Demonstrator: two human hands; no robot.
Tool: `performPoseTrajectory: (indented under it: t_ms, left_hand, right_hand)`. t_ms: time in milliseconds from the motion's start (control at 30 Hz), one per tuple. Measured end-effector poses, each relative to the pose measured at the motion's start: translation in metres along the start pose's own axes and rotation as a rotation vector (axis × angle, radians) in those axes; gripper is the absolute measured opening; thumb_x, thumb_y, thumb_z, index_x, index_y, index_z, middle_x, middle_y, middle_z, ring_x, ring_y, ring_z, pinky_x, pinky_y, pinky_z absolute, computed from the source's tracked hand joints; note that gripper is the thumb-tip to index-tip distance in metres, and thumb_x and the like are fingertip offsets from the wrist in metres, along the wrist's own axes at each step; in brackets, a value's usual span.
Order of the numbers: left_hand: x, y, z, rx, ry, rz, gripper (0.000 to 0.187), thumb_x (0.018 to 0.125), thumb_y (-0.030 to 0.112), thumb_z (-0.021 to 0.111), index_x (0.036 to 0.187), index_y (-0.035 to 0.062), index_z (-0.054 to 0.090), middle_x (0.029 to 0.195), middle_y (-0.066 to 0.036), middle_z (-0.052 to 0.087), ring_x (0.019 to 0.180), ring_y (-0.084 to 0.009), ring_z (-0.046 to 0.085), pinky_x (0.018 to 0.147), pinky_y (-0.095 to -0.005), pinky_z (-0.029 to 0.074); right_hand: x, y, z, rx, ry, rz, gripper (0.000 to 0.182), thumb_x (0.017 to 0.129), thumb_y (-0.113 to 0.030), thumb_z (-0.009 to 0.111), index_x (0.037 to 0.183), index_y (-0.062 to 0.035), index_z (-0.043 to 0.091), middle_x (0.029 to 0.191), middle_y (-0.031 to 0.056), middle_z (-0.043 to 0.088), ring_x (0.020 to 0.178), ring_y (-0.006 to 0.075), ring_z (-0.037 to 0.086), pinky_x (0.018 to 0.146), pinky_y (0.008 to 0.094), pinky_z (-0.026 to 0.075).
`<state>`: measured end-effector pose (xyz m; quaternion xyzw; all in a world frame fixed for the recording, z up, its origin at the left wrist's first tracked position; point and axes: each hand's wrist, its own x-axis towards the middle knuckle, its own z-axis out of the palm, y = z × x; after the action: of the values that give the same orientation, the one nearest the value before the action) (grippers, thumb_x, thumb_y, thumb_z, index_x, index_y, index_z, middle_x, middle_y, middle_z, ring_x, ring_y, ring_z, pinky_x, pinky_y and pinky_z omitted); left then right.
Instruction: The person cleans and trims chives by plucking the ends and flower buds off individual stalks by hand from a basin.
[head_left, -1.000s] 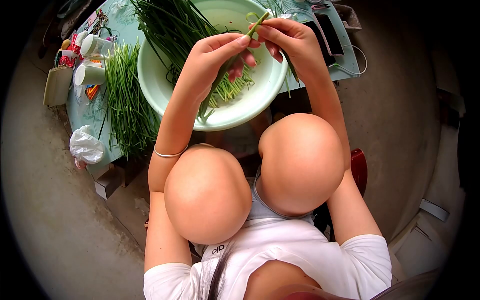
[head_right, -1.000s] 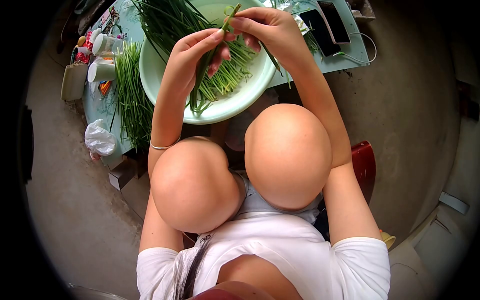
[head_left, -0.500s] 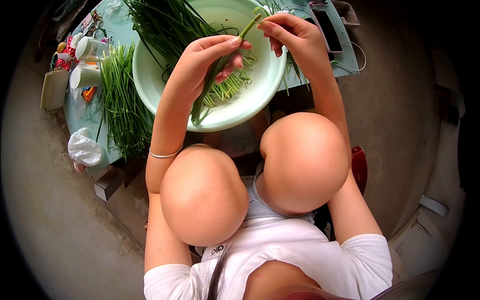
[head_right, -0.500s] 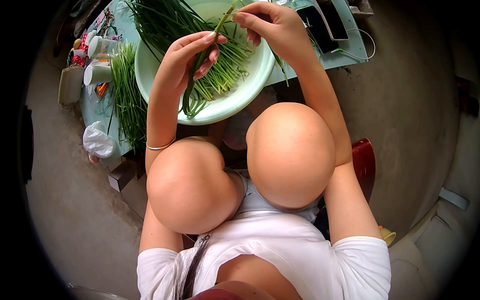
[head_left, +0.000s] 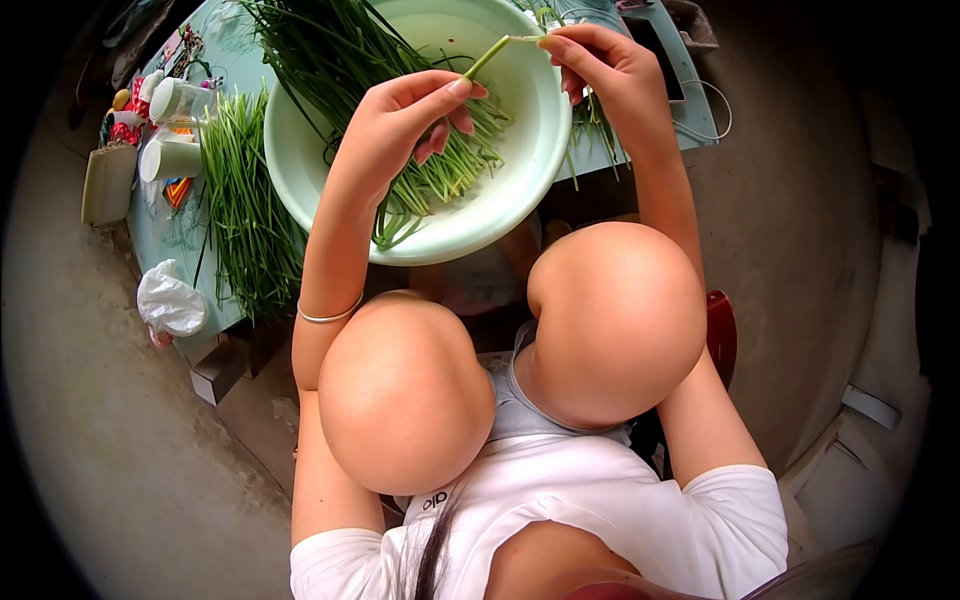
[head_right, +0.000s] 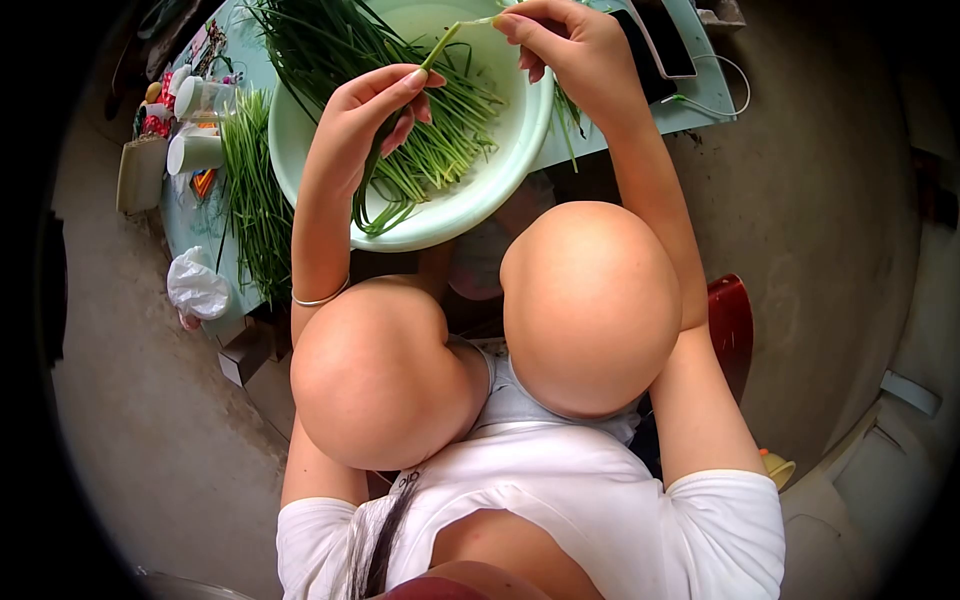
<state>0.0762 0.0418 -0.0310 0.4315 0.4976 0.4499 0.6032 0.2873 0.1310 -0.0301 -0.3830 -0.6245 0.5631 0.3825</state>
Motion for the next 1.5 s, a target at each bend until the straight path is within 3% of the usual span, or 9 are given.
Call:
performPoseTrajectory:
  t_ms: [300, 600, 667, 900, 1033, 1200, 1300, 1367, 1500]
  left_hand:
    - [0.001, -0.001, 0.002, 0.016, -0.001, 0.002, 0.026, 0.091, 0.024, 0.057, 0.099, 0.0006, 0.064, 0.068, 0.000, 0.058, 0.045, -0.0011, 0.041, 0.040, -0.0154, 0.029]
    - [0.002, 0.000, 0.006, 0.107, 0.040, -0.043, 0.022, 0.085, 0.024, 0.067, 0.096, 0.0049, 0.065, 0.064, 0.005, 0.052, 0.045, 0.0022, 0.035, 0.038, -0.0160, 0.021]
    - [0.003, -0.003, 0.006, 0.123, 0.039, 0.027, 0.023, 0.085, 0.023, 0.067, 0.097, 0.0037, 0.066, 0.069, 0.004, 0.059, 0.046, 0.0028, 0.035, 0.040, -0.0161, 0.023]
    - [0.010, 0.000, 0.028, 0.121, 0.074, 0.135, 0.027, 0.087, 0.022, 0.065, 0.105, 0.0025, 0.067, 0.082, 0.001, 0.068, 0.049, 0.0037, 0.036, 0.043, -0.0155, 0.025]
    - [0.006, 0.002, 0.026, 0.014, 0.003, -0.022, 0.025, 0.088, 0.022, 0.064, 0.105, 0.0033, 0.067, 0.075, -0.001, 0.065, 0.045, 0.0036, 0.035, 0.040, -0.0145, 0.022]
    - [0.001, 0.004, 0.017, 0.015, 0.012, -0.107, 0.025, 0.083, 0.025, 0.068, 0.094, 0.0035, 0.071, 0.073, -0.001, 0.065, 0.062, -0.0020, 0.047, 0.056, -0.0184, 0.035]
    - [0.003, 0.000, 0.013, 0.070, 0.022, -0.039, 0.025, 0.085, 0.023, 0.065, 0.100, 0.0030, 0.069, 0.072, 0.000, 0.064, 0.043, 0.0036, 0.033, 0.039, -0.0142, 0.020]
    - [0.002, 0.002, 0.012, 0.062, 0.026, -0.062, 0.025, 0.083, 0.023, 0.068, 0.093, 0.0002, 0.070, 0.074, -0.003, 0.065, 0.071, -0.0066, 0.057, 0.065, -0.0201, 0.043]
    - [0.001, 0.001, 0.013, 0.084, 0.018, -0.052, 0.026, 0.083, 0.022, 0.068, 0.093, -0.0015, 0.069, 0.075, -0.004, 0.066, 0.074, -0.0081, 0.059, 0.070, -0.0215, 0.045]
  right_hand:
    - [0.002, 0.013, -0.028, -0.358, 0.197, 0.037, 0.016, 0.085, -0.014, 0.065, 0.094, -0.0008, 0.066, 0.072, 0.0001, 0.061, 0.058, 0.0035, 0.053, 0.051, 0.0181, 0.043]
    - [0.002, 0.036, -0.039, -0.594, 0.233, -0.034, 0.021, 0.090, -0.012, 0.054, 0.105, -0.0010, 0.064, 0.092, 0.0063, 0.068, 0.079, 0.0114, 0.065, 0.064, 0.0231, 0.051]
    - [-0.003, 0.018, -0.032, -0.134, 0.093, 0.081, 0.021, 0.090, -0.007, 0.053, 0.107, 0.0011, 0.063, 0.101, 0.0098, 0.067, 0.092, 0.0168, 0.066, 0.076, 0.0257, 0.050]
    - [-0.007, -0.007, 0.003, 0.171, -0.150, -0.100, 0.021, 0.089, -0.003, 0.054, 0.107, 0.0031, 0.062, 0.104, 0.0129, 0.066, 0.098, 0.0209, 0.064, 0.089, 0.0293, 0.049]
    - [-0.010, 0.002, 0.018, 0.167, -0.146, -0.062, 0.022, 0.089, -0.005, 0.054, 0.109, 0.0018, 0.061, 0.104, 0.0121, 0.066, 0.097, 0.0195, 0.064, 0.088, 0.0288, 0.049]
    - [-0.008, 0.009, 0.017, -0.023, -0.115, -0.195, 0.025, 0.090, -0.003, 0.051, 0.113, 0.0017, 0.059, 0.101, 0.0097, 0.066, 0.092, 0.0143, 0.063, 0.083, 0.0253, 0.049]
    - [-0.010, 0.001, 0.014, -0.265, -0.049, -0.268, 0.024, 0.090, -0.002, 0.052, 0.112, -0.0003, 0.061, 0.096, 0.0078, 0.067, 0.085, 0.0121, 0.064, 0.076, 0.0239, 0.050]
    - [-0.011, -0.001, 0.014, -0.424, -0.019, -0.267, 0.023, 0.089, -0.002, 0.053, 0.110, -0.0018, 0.063, 0.094, 0.0067, 0.067, 0.081, 0.0109, 0.064, 0.072, 0.0234, 0.051]
    - [-0.011, 0.000, 0.015, -0.541, 0.021, -0.328, 0.023, 0.085, -0.002, 0.059, 0.107, -0.0062, 0.065, 0.089, 0.0053, 0.067, 0.076, 0.0099, 0.064, 0.066, 0.0235, 0.051]
